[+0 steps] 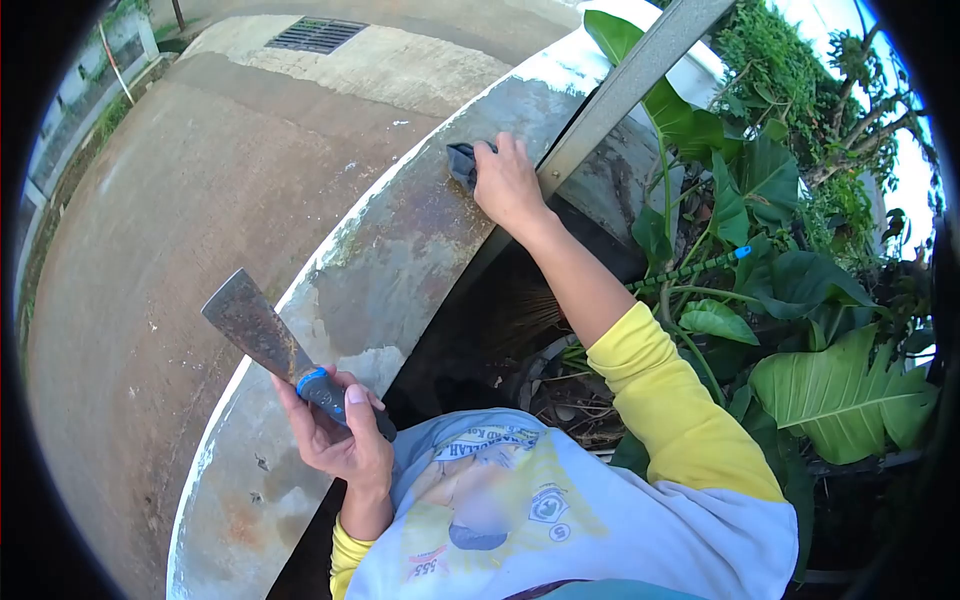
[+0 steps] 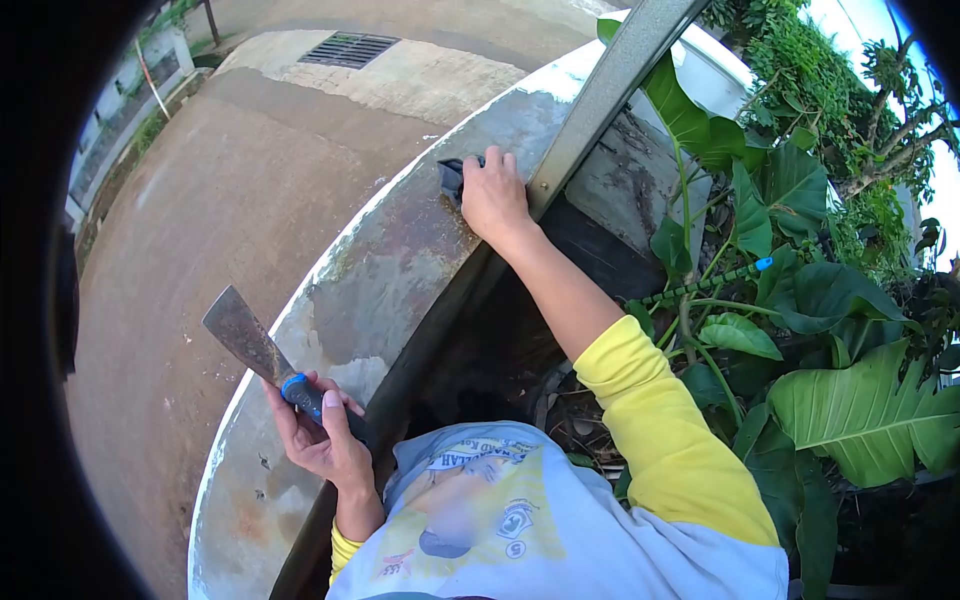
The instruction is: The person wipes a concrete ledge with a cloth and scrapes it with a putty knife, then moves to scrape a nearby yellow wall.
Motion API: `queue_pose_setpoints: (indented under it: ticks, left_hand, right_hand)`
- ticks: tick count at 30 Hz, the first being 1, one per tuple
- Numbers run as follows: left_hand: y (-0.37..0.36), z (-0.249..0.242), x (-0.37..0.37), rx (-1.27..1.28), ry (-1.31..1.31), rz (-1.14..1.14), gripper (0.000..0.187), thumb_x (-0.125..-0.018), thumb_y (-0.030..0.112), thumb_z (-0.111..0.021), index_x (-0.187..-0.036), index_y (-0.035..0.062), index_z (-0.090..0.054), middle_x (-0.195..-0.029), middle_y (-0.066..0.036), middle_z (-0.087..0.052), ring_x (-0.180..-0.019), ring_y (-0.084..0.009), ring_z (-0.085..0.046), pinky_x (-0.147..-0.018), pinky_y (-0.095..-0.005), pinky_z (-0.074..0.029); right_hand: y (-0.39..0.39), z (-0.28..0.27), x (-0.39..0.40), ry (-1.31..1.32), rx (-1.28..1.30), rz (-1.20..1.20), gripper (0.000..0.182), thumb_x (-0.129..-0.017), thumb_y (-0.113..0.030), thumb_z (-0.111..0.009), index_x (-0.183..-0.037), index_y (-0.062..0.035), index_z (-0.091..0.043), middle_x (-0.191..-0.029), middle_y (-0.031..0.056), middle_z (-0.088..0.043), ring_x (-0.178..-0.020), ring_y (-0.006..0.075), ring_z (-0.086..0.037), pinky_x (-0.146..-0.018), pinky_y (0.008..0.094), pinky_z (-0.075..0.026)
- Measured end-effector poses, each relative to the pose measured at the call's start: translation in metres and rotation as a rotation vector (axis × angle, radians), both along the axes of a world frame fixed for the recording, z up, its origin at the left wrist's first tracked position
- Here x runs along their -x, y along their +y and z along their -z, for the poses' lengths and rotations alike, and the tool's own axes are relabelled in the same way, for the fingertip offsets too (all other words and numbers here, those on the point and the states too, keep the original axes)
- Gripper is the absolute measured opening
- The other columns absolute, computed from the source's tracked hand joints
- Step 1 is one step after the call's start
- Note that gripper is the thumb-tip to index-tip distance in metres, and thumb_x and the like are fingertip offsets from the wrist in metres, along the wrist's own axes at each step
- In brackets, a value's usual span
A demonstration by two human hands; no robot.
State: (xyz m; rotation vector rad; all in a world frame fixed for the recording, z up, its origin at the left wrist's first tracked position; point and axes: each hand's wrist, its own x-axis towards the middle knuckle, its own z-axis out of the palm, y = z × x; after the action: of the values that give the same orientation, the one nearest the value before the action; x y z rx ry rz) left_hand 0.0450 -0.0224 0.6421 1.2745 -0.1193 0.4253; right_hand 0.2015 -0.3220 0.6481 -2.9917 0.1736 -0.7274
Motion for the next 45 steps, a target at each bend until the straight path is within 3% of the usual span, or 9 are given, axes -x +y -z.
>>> queue_pose_setpoints:
  ticks: [5, 10, 15, 22, 25, 31, 36, 38, 45]
  left_hand:
    - [-0.002, -0.003, -0.002, 0.053, 0.053, -0.066, 0.068, -0.093, -0.004, -0.059, -0.155, 0.0002, -0.033, -0.115, -0.015, -0.061, -0.081, -0.0174, -0.063, -0.055, -0.0271, -0.054]
    - [0.000, -0.001, 0.001, 0.087, -0.004, -0.090, 0.064, -0.093, -0.001, -0.059, -0.153, 0.0007, -0.036, -0.112, -0.014, -0.061, -0.080, -0.0181, -0.062, -0.054, -0.0267, -0.053]
    - [-0.011, -0.010, 0.007, 0.085, 0.017, -0.049, 0.064, -0.093, 0.002, -0.058, -0.153, 0.0005, -0.036, -0.109, -0.014, -0.060, -0.080, -0.0185, -0.061, -0.053, -0.0280, -0.054]
    - [-0.033, -0.020, 0.013, 0.170, 0.147, 0.096, 0.062, -0.095, 0.010, -0.051, -0.154, 0.0000, -0.036, -0.106, -0.015, -0.060, -0.077, -0.0193, -0.061, -0.054, -0.0289, -0.054]
    - [-0.034, -0.013, 0.020, 0.128, 0.193, 0.089, 0.062, -0.098, 0.007, -0.051, -0.157, 0.0028, -0.031, -0.110, -0.016, -0.063, -0.078, -0.0199, -0.063, -0.058, -0.0297, -0.056]
    - [-0.091, -0.028, 0.028, 0.570, 0.445, 0.320, 0.028, -0.098, 0.000, -0.062, -0.122, 0.0013, -0.048, -0.120, -0.016, -0.065, -0.100, -0.0203, -0.069, -0.086, -0.0334, -0.059]
    - [-0.122, -0.005, 0.040, 0.388, 0.484, 0.516, 0.045, -0.100, 0.006, -0.061, -0.140, -0.0012, -0.040, -0.142, -0.019, -0.054, -0.128, -0.0240, -0.057, -0.108, -0.0369, -0.048]
    - [-0.123, -0.003, 0.049, 0.161, 0.432, 0.577, 0.065, -0.102, 0.011, -0.060, -0.155, -0.0001, -0.025, -0.153, -0.019, -0.043, -0.138, -0.0265, -0.048, -0.115, -0.0386, -0.039]
    - [-0.068, 0.010, 0.074, -0.538, 0.356, 0.836, 0.049, -0.098, 0.021, -0.064, -0.138, -0.0045, -0.054, -0.121, -0.023, -0.068, -0.108, -0.0337, -0.068, -0.091, -0.0412, -0.055]
  right_hand:
    - [0.104, -0.011, 0.094, 0.031, -0.092, -0.426, 0.024, -0.084, -0.003, -0.057, -0.106, 0.0038, -0.063, -0.104, 0.0202, -0.054, -0.099, 0.0376, -0.054, -0.082, 0.0456, -0.051]
    - [0.093, -0.044, 0.144, 0.231, -0.838, -0.755, 0.034, -0.084, 0.001, -0.067, -0.117, 0.0022, -0.065, -0.100, 0.0186, -0.061, -0.090, 0.0382, -0.063, -0.080, 0.0445, -0.053]
    - [0.028, -0.096, 0.098, -0.471, -0.523, -0.417, 0.027, -0.091, -0.009, -0.068, -0.117, 0.0000, -0.063, -0.104, 0.0196, -0.068, -0.094, 0.0376, -0.068, -0.081, 0.0404, -0.054]
    - [0.001, -0.019, 0.058, 0.015, 0.072, -0.183, 0.042, -0.096, -0.019, -0.065, -0.132, 0.0008, -0.059, -0.117, 0.0277, -0.061, -0.112, 0.0429, -0.058, -0.092, 0.0468, -0.050]
    - [0.015, -0.052, 0.092, -0.315, 0.032, -0.280, 0.045, -0.094, -0.018, -0.068, -0.133, 0.0022, -0.058, -0.121, 0.0257, -0.061, -0.110, 0.0400, -0.060, -0.091, 0.0457, -0.051]
    - [0.066, -0.046, 0.188, 0.292, -1.067, -0.736, 0.068, -0.086, -0.024, -0.080, -0.140, 0.0030, -0.049, -0.122, 0.0213, -0.060, -0.106, 0.0350, -0.063, -0.090, 0.0406, -0.052]
    - [0.027, -0.017, 0.198, 0.293, -0.864, -0.590, 0.074, -0.085, -0.017, -0.081, -0.146, 0.0026, -0.046, -0.116, 0.0180, -0.066, -0.105, 0.0339, -0.067, -0.088, 0.0398, -0.053]
    - [-0.008, -0.018, 0.184, 0.224, -0.822, -0.562, 0.064, -0.086, -0.027, -0.082, -0.137, 0.0032, -0.057, -0.095, 0.0116, -0.064, -0.080, 0.0227, -0.062, -0.074, 0.0331, -0.049]
    - [-0.070, -0.083, 0.124, 0.408, -0.549, -0.688, 0.042, -0.087, -0.018, -0.076, -0.124, 0.0007, -0.070, -0.076, 0.0048, -0.061, -0.070, 0.0099, -0.052, -0.064, 0.0264, -0.039]
